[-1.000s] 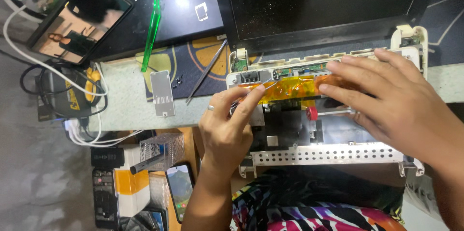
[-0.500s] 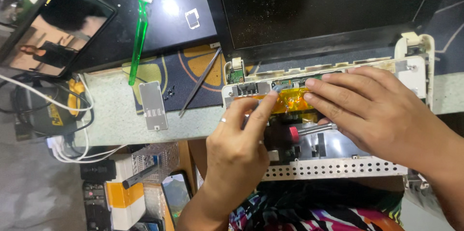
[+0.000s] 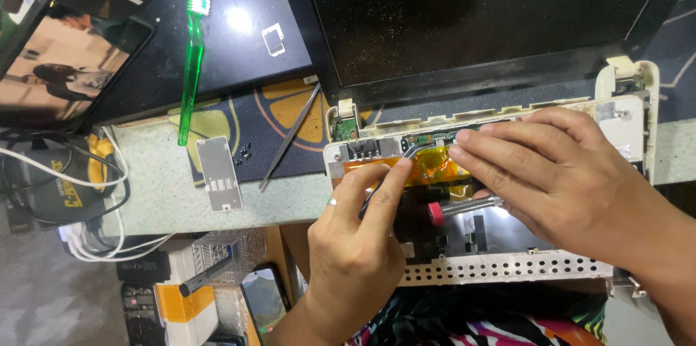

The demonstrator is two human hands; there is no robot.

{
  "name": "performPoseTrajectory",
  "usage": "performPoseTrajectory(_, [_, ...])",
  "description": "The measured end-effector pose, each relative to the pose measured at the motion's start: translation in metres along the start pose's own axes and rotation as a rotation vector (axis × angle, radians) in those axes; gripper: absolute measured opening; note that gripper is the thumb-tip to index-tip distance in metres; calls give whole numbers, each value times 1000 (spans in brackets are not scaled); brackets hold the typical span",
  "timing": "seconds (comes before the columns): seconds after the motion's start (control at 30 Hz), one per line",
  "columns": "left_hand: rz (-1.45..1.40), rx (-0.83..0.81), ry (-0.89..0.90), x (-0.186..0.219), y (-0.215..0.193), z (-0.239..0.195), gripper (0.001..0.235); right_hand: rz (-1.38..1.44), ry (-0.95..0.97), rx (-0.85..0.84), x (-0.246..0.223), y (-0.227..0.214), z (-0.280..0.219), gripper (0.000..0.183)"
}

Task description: The person uses a screwdriver and tweezers to adjust and connect components on a disassembled electronic device. They manipulate a flexible ribbon cable and small connectors, then flip the device to inspect the back panel.

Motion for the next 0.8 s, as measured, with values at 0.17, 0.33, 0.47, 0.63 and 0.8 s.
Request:
performPoseTrajectory(0.17, [-16, -8, -8, 0, 2, -1, 64, 13, 4, -2, 1, -1, 1, 50])
performPoseTrajectory(0.33, [-26, -10, 4, 1, 3, 0, 64, 31, 14, 1, 0, 0, 0, 50])
performPoseTrajectory(0.47, [-23, -36, -17, 0, 5, 1, 66, 37, 17, -1, 1, 1, -1, 51])
performPoseTrajectory(0.63, [-2, -46, -30, -1, 8, 2, 66, 40, 15, -13, 1, 1, -2, 51])
performPoseTrajectory(0.8, [38, -41, -55, -1, 9, 1, 65, 38, 22, -2, 2, 1, -1, 51])
Point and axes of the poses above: each hand's wrist, its own z-axis towards the middle knuckle, its own y-axis out of the palm, x = y × z, the point moved 2 cm from there along z, towards the middle knuckle, and after that the axes turned 14 degrees about -y, right-handed, at the moved point
